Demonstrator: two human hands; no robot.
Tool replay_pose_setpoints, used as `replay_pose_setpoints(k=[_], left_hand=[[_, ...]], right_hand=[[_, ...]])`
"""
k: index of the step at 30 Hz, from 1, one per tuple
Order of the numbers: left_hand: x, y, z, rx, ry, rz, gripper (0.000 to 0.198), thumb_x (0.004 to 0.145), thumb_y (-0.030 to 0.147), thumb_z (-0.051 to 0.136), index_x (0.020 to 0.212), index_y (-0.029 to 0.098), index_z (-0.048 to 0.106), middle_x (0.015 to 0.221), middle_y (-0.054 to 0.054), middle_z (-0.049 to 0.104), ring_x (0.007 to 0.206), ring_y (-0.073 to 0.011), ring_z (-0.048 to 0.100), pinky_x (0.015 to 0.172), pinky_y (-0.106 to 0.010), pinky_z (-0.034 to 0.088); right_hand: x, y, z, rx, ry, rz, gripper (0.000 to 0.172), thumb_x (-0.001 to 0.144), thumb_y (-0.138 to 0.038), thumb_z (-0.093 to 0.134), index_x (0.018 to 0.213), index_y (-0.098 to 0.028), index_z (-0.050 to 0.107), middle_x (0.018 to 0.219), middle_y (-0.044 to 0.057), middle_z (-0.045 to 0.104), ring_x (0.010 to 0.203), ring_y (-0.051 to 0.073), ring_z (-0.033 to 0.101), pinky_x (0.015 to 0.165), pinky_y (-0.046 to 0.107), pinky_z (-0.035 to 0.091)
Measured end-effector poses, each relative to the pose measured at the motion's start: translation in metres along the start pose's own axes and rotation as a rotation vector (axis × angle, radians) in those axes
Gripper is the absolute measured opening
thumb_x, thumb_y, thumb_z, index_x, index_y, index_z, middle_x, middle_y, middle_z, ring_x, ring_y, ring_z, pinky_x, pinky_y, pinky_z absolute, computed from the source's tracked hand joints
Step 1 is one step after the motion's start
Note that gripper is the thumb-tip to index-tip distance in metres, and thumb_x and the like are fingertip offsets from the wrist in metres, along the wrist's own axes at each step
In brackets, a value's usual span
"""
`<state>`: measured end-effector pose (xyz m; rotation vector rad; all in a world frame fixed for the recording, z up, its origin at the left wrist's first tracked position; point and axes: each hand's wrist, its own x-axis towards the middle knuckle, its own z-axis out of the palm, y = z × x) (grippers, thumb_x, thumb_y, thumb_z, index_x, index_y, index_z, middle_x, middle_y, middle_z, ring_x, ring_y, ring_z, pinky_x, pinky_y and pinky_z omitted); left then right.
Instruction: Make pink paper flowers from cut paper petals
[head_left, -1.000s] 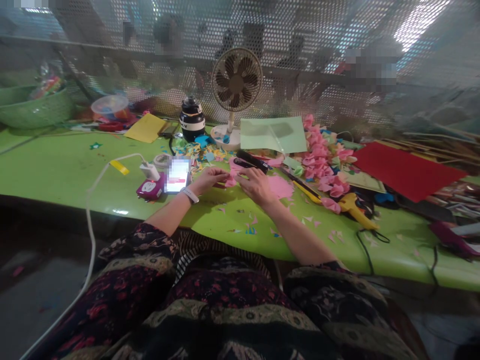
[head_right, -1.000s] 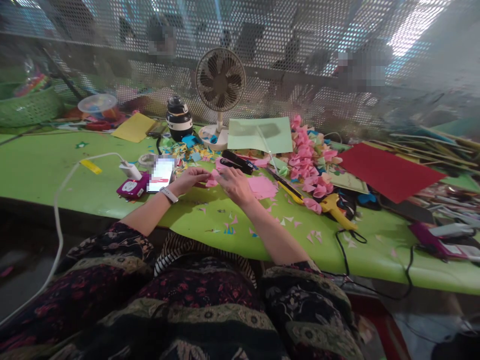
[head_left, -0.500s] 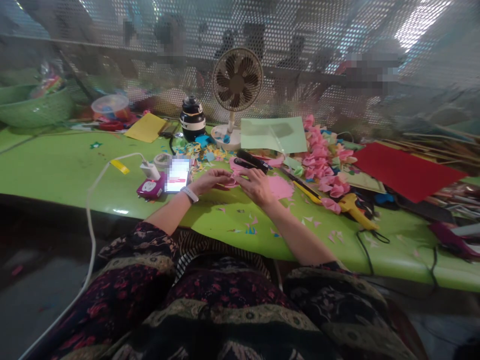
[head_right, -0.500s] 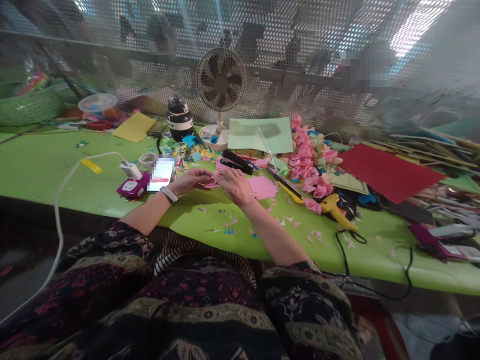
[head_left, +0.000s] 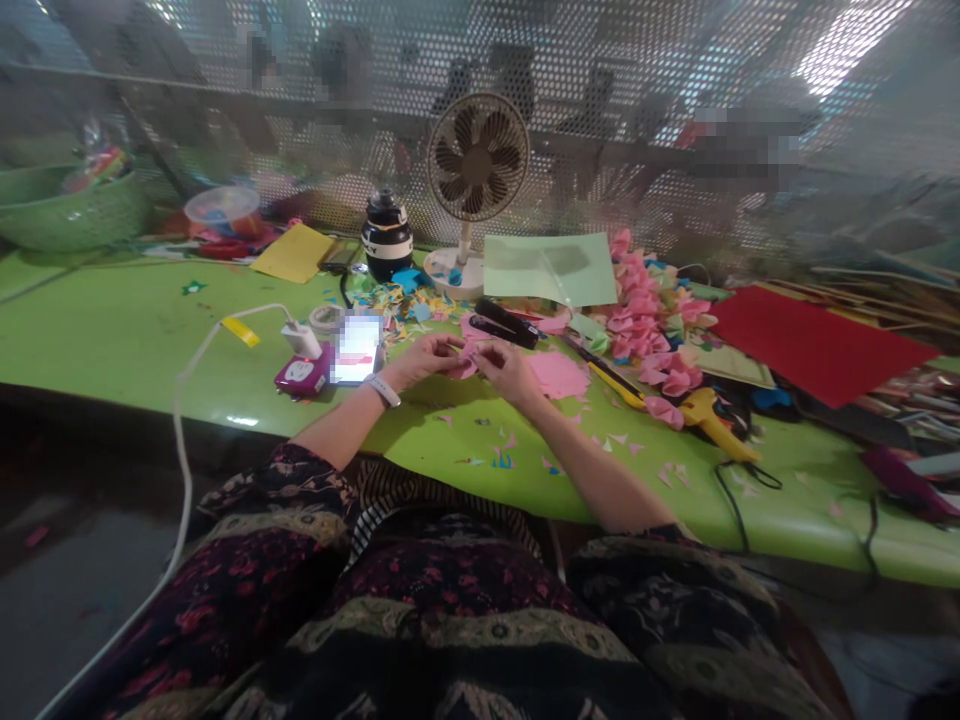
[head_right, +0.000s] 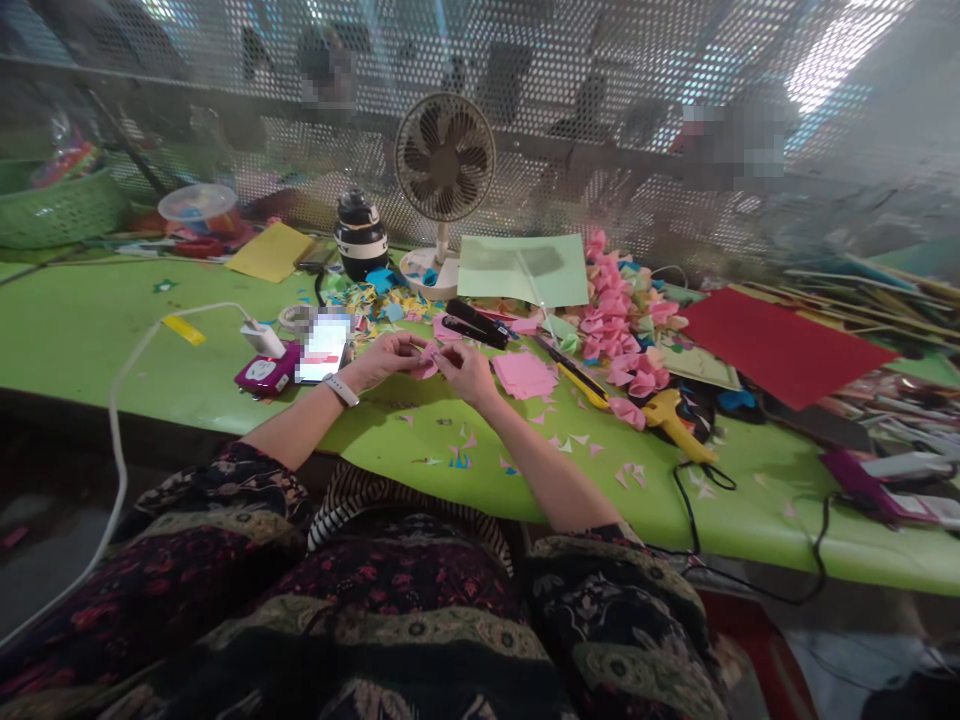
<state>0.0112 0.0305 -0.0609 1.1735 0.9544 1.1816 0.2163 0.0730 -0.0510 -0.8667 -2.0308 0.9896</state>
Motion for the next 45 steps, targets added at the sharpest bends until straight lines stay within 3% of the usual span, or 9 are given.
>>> replay_pose_setpoints(k=[4,13,31,45], left_hand=[[-0.0014,0.0020,0.0013,-0.038,0.002,-0.004,0.049,0.068,0.024,0.093,0.109,0.013,0.069,0.092,-0.008,0.079,0.083,-0.0153,0.076,0.083,-0.032,0.060],[-0.0028,0.0064,0.0028,-0.083,-0.004,-0.022,0.050,0.068,0.018,0.093,0.112,0.012,0.069,0.086,-0.007,0.080,0.079,-0.0161,0.077,0.080,-0.032,0.064],[-0.0027,0.0047,0.0031,-0.068,-0.015,-0.026,0.044,0.073,0.013,0.089,0.113,0.012,0.069,0.094,-0.009,0.080,0.088,-0.0179,0.077,0.092,-0.041,0.062],[-0.0045,0.0066,0.0061,-0.049,-0.006,-0.048,0.047,0.068,0.017,0.092,0.109,0.011,0.070,0.096,-0.010,0.080,0.087,-0.0165,0.076,0.090,-0.037,0.061]], right_hand=[[0.0033,0.0045,0.0004,0.060,0.037,0.011,0.051,0.082,-0.071,0.065,0.082,-0.021,0.063,0.076,0.005,0.067,0.065,0.017,0.058,0.059,0.030,0.048],[0.0063,0.0048,0.0004,0.152,0.079,0.053,0.061,0.072,-0.081,0.068,0.078,-0.021,0.061,0.069,0.002,0.064,0.054,0.013,0.054,0.053,0.029,0.046],[0.0049,-0.0015,-0.0027,0.141,0.068,0.048,0.060,0.070,-0.080,0.071,0.074,-0.021,0.060,0.067,0.001,0.062,0.057,0.013,0.052,0.053,0.028,0.044],[0.0058,0.0004,-0.0007,0.166,0.023,0.076,0.067,0.066,-0.088,0.067,0.072,-0.021,0.060,0.063,0.000,0.062,0.049,0.012,0.051,0.049,0.029,0.045]])
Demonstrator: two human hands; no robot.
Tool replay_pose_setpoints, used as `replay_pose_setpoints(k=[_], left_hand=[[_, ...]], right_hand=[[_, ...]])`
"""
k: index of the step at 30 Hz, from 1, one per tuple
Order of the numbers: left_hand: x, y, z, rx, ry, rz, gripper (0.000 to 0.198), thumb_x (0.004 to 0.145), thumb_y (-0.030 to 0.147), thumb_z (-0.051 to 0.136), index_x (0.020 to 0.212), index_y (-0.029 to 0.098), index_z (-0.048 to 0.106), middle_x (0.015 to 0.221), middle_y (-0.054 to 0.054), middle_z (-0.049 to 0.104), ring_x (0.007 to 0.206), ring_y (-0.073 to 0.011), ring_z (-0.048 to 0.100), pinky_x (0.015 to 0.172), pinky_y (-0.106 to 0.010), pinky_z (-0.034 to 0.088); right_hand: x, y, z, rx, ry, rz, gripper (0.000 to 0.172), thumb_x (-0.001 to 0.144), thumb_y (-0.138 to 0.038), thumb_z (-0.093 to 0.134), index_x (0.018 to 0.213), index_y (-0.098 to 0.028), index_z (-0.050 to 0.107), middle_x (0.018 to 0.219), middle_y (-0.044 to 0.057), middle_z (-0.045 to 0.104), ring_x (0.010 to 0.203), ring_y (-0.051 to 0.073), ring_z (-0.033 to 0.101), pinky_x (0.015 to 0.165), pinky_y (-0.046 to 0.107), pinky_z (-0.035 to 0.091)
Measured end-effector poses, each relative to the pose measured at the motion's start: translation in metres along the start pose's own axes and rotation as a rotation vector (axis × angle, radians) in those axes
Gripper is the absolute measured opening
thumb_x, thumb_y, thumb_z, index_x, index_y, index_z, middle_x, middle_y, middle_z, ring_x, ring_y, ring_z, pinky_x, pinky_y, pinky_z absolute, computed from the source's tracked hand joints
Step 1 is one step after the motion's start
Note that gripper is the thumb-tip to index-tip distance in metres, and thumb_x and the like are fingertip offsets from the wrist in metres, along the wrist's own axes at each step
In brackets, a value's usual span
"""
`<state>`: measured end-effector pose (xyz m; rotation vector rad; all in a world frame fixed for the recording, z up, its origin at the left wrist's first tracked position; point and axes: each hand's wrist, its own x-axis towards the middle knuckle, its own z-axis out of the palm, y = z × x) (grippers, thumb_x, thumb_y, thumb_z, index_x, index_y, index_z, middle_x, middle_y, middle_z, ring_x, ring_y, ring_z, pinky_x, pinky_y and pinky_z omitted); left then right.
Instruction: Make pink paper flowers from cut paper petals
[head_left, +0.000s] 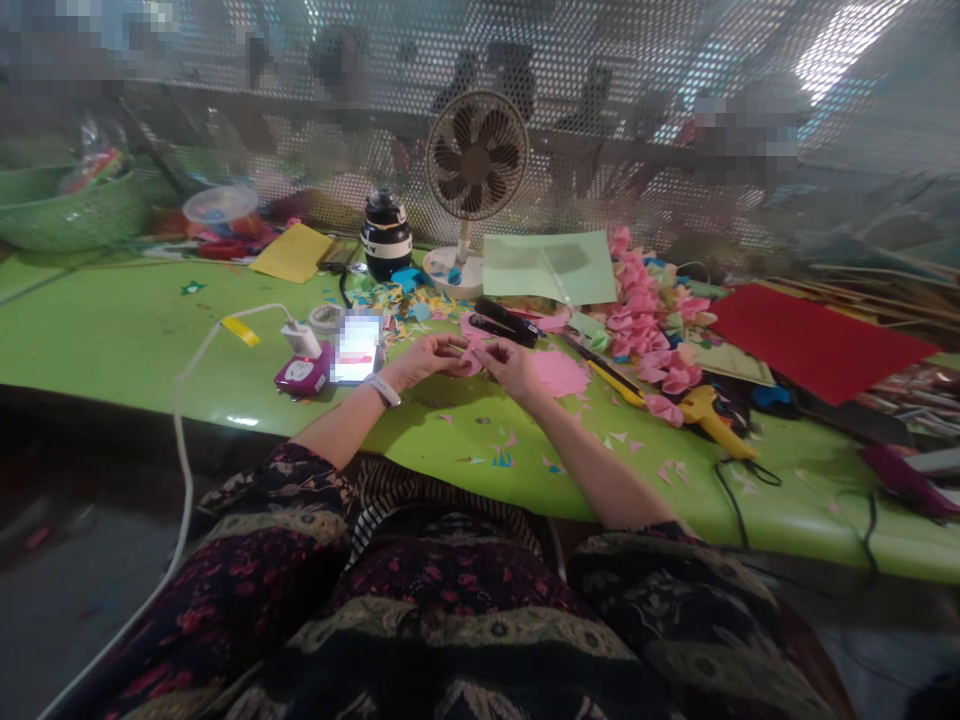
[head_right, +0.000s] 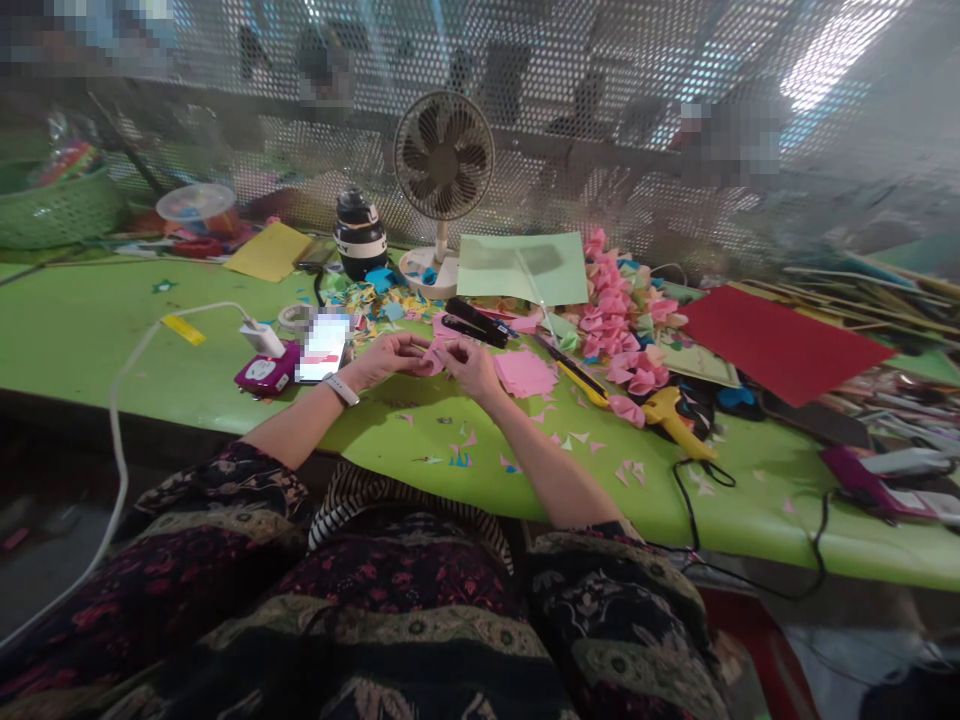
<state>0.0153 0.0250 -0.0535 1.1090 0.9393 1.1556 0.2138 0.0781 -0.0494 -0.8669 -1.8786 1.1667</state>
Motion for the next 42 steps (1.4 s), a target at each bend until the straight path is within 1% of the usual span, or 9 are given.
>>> replay_pose_setpoints(k=[6,13,20,24,28,31,33,37,42], left_hand=[[0.002,0.001,0.000,0.062,0.039,-0.005,0.042,0.069,0.023,0.093,0.104,0.012,0.074,0.096,-0.008,0.079,0.078,-0.0129,0.073,0.076,-0.029,0.060],[0.002,0.002,-0.006,0.082,-0.031,-0.016,0.039,0.064,0.024,0.095,0.096,0.013,0.076,0.092,-0.007,0.079,0.079,-0.0134,0.073,0.078,-0.029,0.059],[0.006,-0.002,-0.011,0.162,-0.062,0.024,0.034,0.066,0.026,0.093,0.093,0.014,0.078,0.094,-0.007,0.080,0.082,-0.0135,0.072,0.087,-0.033,0.056],[0.007,-0.006,-0.011,0.134,0.006,0.006,0.037,0.061,0.029,0.095,0.090,0.015,0.077,0.091,-0.005,0.079,0.080,-0.0138,0.071,0.088,-0.035,0.056],[0.008,-0.007,-0.012,0.059,0.128,0.015,0.042,0.059,0.032,0.097,0.089,0.013,0.075,0.084,-0.004,0.077,0.073,-0.0126,0.068,0.084,-0.034,0.058],[0.010,-0.005,-0.013,0.009,0.207,0.024,0.043,0.058,0.030,0.098,0.089,0.012,0.074,0.087,-0.004,0.076,0.075,-0.0124,0.068,0.085,-0.034,0.059],[0.011,-0.004,-0.013,-0.006,0.247,0.032,0.041,0.059,0.028,0.097,0.090,0.012,0.074,0.089,-0.004,0.076,0.076,-0.0123,0.069,0.086,-0.034,0.059],[0.012,-0.002,-0.013,-0.024,0.293,0.029,0.038,0.059,0.024,0.096,0.087,0.012,0.073,0.087,-0.004,0.076,0.075,-0.0123,0.068,0.084,-0.033,0.059],[0.012,-0.002,-0.010,-0.042,0.316,0.033,0.043,0.054,0.027,0.097,0.086,0.013,0.073,0.083,-0.004,0.076,0.074,-0.0139,0.068,0.084,-0.034,0.059]], right_hand=[[0.001,0.003,-0.001,-0.031,-0.047,-0.026,0.067,0.069,-0.087,0.066,0.071,-0.020,0.061,0.060,0.000,0.060,0.051,0.012,0.051,0.050,0.028,0.042],[-0.002,-0.003,-0.005,-0.088,-0.122,-0.024,0.063,0.073,-0.083,0.067,0.071,-0.020,0.062,0.060,0.000,0.059,0.052,0.012,0.051,0.050,0.028,0.040],[-0.004,0.000,-0.003,-0.120,-0.126,-0.024,0.061,0.077,-0.079,0.066,0.072,-0.019,0.065,0.060,0.000,0.061,0.053,0.012,0.051,0.053,0.028,0.041],[0.002,0.005,-0.007,-0.200,-0.081,-0.047,0.046,0.086,-0.065,0.066,0.080,-0.019,0.066,0.072,0.003,0.067,0.063,0.016,0.057,0.060,0.030,0.045],[0.026,0.009,-0.028,-0.426,0.089,-0.078,0.019,0.090,-0.036,0.065,0.097,-0.018,0.068,0.101,0.011,0.072,0.091,0.024,0.066,0.084,0.037,0.053],[0.050,0.014,-0.045,-0.686,0.150,-0.060,0.037,0.086,-0.027,0.067,0.121,-0.013,0.064,0.125,0.019,0.066,0.117,0.033,0.060,0.100,0.047,0.048],[0.065,0.019,-0.051,-0.823,0.149,-0.029,0.050,0.084,-0.026,0.069,0.131,-0.011,0.060,0.133,0.022,0.062,0.126,0.038,0.054,0.107,0.053,0.043],[0.085,0.029,-0.049,-0.916,0.035,0.054,0.058,0.082,-0.025,0.073,0.135,-0.010,0.058,0.132,0.023,0.065,0.122,0.041,0.058,0.104,0.055,0.046],[0.093,0.036,-0.047,-0.901,-0.021,0.052,0.046,0.083,-0.016,0.066,0.129,-0.012,0.063,0.124,0.018,0.072,0.114,0.035,0.066,0.099,0.048,0.051]])
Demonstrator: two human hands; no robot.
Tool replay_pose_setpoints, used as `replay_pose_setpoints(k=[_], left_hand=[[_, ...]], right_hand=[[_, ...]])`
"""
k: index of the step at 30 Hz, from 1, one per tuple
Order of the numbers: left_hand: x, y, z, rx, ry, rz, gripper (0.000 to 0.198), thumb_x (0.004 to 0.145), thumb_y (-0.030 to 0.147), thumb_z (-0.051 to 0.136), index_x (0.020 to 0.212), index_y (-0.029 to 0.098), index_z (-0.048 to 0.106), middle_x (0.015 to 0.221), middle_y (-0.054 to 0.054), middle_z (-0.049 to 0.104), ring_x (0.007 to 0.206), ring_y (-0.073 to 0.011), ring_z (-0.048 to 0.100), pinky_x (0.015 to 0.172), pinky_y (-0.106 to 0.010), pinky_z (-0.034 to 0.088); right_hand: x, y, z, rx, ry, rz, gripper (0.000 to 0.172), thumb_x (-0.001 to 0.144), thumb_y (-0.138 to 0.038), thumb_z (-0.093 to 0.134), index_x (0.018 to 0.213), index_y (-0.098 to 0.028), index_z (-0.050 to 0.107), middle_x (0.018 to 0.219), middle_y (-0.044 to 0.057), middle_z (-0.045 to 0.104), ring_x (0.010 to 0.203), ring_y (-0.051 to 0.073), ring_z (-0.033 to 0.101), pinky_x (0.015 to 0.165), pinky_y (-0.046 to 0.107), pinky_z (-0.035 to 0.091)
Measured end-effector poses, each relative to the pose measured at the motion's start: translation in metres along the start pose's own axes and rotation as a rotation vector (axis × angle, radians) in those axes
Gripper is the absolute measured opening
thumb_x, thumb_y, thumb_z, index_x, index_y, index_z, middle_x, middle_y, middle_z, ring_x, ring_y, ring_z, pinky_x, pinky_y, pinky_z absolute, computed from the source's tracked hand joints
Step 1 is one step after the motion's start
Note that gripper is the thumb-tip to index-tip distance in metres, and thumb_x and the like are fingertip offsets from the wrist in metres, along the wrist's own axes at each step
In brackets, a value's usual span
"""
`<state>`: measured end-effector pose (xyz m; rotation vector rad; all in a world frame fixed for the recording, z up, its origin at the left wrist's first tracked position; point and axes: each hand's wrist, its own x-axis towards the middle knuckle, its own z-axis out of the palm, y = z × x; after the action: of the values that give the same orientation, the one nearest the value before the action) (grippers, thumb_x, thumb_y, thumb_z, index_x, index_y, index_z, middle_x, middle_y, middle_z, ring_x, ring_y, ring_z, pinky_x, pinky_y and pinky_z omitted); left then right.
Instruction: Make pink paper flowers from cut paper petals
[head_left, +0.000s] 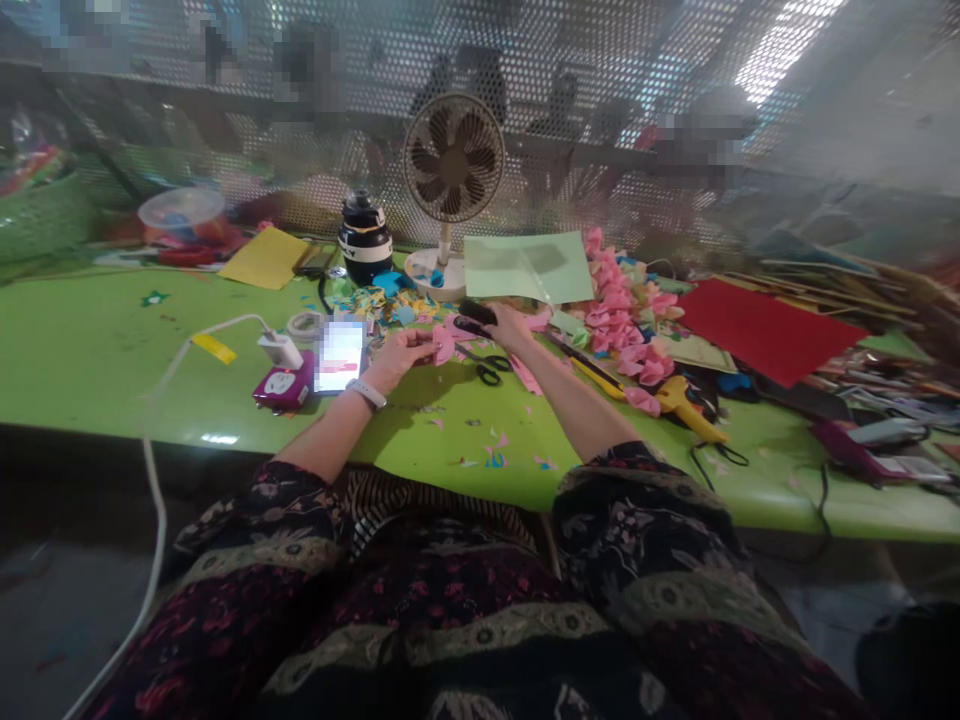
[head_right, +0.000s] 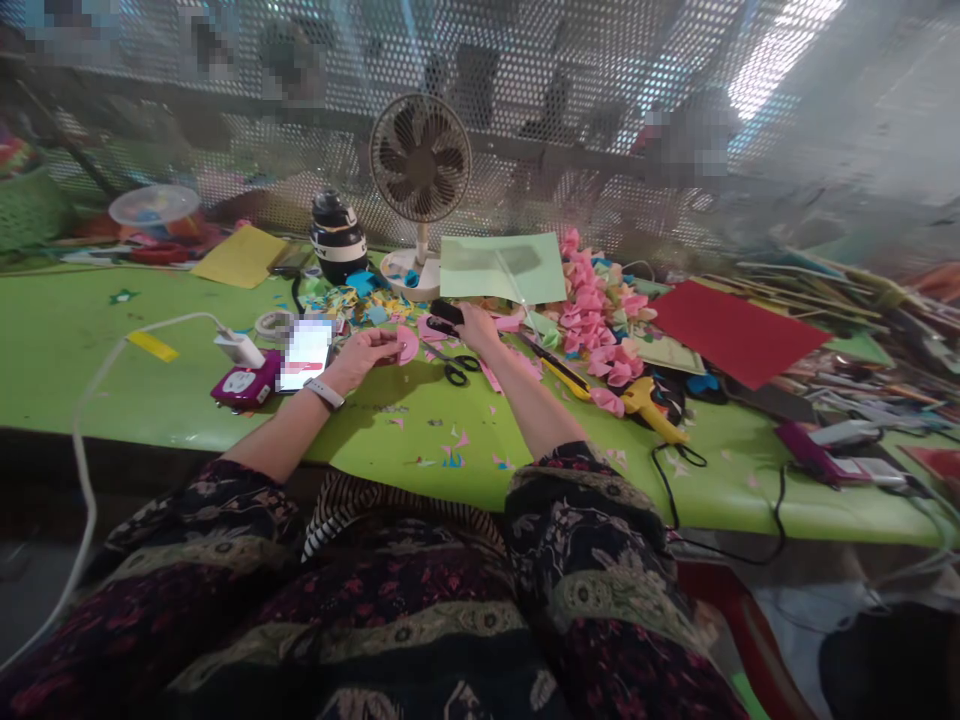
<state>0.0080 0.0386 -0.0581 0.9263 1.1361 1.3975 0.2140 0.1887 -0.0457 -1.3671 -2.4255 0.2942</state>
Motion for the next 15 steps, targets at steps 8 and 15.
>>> replay_pose_setpoints(k=[8,15], left_hand=[[0.004,0.009,-0.009,-0.086,0.162,0.085,0.040,0.061,0.027,0.094,0.092,0.016,0.071,0.086,-0.002,0.076,0.080,-0.0128,0.070,0.086,-0.030,0.057],[0.005,0.015,-0.011,-0.214,0.239,0.158,0.037,0.061,0.023,0.093,0.090,0.015,0.072,0.087,-0.002,0.075,0.081,-0.0109,0.070,0.084,-0.026,0.056]], right_hand=[[-0.012,-0.013,-0.033,0.091,0.066,-0.020,0.040,0.088,-0.022,0.065,0.127,-0.011,0.066,0.119,0.019,0.073,0.106,0.037,0.066,0.093,0.049,0.052],[-0.107,-0.050,-0.044,0.235,-0.180,-0.315,0.041,0.086,-0.021,0.072,0.127,-0.020,0.070,0.119,0.010,0.076,0.104,0.028,0.070,0.091,0.040,0.054]])
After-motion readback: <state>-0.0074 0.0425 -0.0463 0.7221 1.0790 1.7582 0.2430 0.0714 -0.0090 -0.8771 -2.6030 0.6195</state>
